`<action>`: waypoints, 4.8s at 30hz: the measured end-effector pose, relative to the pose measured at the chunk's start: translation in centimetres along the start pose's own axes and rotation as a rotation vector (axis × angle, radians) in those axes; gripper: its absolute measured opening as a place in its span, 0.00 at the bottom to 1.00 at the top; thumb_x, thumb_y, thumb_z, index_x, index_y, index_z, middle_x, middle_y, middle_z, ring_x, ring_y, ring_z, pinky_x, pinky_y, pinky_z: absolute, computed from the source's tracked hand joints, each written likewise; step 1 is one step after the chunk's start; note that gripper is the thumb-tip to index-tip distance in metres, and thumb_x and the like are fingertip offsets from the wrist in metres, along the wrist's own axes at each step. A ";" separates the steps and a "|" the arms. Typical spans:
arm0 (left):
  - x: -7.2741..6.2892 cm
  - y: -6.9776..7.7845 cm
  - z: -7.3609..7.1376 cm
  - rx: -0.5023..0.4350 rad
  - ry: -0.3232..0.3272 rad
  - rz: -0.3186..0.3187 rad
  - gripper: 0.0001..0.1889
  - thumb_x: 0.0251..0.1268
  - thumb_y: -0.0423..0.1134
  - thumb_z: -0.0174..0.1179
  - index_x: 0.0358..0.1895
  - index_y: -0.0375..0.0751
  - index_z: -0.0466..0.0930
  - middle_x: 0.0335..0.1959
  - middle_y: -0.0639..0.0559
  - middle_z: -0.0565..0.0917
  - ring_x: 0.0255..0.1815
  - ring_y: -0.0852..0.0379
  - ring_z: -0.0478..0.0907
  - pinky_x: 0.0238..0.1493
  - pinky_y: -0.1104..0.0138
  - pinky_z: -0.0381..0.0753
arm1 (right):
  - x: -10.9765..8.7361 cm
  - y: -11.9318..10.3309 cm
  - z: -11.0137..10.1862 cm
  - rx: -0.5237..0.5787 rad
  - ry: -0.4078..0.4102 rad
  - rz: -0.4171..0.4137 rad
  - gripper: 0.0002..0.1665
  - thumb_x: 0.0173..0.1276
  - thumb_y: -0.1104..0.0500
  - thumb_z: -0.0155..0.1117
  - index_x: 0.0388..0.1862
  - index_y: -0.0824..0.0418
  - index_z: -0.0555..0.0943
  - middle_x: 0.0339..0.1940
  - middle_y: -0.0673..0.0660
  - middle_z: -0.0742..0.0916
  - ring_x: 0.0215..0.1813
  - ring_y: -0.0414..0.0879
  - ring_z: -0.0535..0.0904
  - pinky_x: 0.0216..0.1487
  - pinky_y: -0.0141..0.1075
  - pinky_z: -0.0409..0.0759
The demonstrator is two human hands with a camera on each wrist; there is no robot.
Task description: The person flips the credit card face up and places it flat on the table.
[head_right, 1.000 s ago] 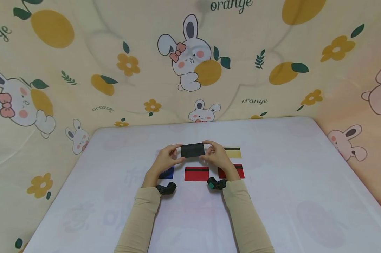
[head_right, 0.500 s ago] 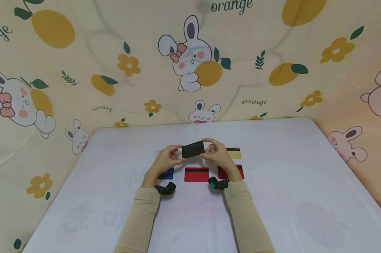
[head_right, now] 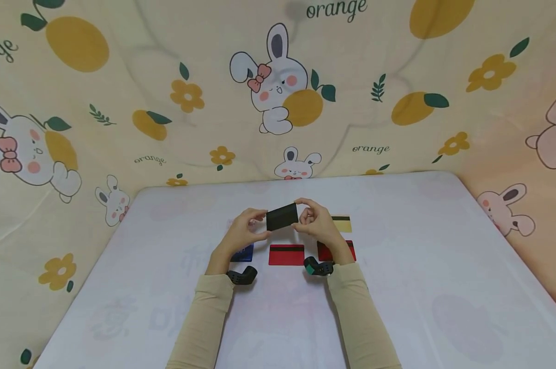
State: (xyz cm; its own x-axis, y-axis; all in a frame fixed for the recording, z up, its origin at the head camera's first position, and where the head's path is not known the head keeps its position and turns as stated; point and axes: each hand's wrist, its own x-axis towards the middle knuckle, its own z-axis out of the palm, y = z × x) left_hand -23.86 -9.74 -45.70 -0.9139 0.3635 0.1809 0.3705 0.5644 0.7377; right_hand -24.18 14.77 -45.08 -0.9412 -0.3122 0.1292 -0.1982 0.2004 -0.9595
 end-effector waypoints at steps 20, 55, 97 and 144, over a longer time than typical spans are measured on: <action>0.1 2.0 -0.3 0.073 0.035 0.073 0.34 0.50 0.38 0.73 0.63 0.35 0.73 0.64 0.42 0.75 0.68 0.45 0.71 0.69 0.54 0.70 | -0.1 -1.1 0.2 0.039 -0.005 0.004 0.35 0.53 0.72 0.71 0.61 0.68 0.70 0.19 0.44 0.75 0.22 0.35 0.66 0.23 0.28 0.65; 0.2 3.8 0.2 0.023 -0.054 0.099 0.32 0.54 0.36 0.70 0.65 0.40 0.71 0.65 0.43 0.75 0.59 0.47 0.76 0.63 0.55 0.77 | -0.1 -2.0 1.0 -0.101 -0.077 -0.048 0.34 0.49 0.70 0.75 0.56 0.68 0.73 0.20 0.48 0.75 0.22 0.35 0.69 0.25 0.27 0.69; 0.2 3.3 0.1 -0.102 0.049 0.152 0.31 0.51 0.34 0.72 0.61 0.37 0.75 0.59 0.42 0.80 0.61 0.47 0.77 0.64 0.55 0.76 | -0.1 -1.1 0.5 0.019 -0.084 0.014 0.36 0.56 0.67 0.71 0.64 0.70 0.70 0.26 0.43 0.80 0.31 0.36 0.74 0.35 0.31 0.70; -0.1 5.0 -0.6 -0.403 0.011 0.114 0.31 0.56 0.31 0.68 0.65 0.38 0.70 0.64 0.42 0.75 0.67 0.47 0.73 0.70 0.59 0.70 | 0.0 -0.2 2.4 0.116 -0.249 0.067 0.38 0.59 0.66 0.69 0.67 0.73 0.66 0.60 0.69 0.81 0.49 0.39 0.82 0.50 0.29 0.81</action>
State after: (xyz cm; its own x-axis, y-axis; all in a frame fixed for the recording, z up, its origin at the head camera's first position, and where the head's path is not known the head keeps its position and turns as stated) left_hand -22.05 -7.39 -41.67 -0.8732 0.3979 0.2813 0.3768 0.1853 0.9075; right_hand -23.44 12.52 -45.48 -0.8521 -0.5233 0.0131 -0.0920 0.1250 -0.9879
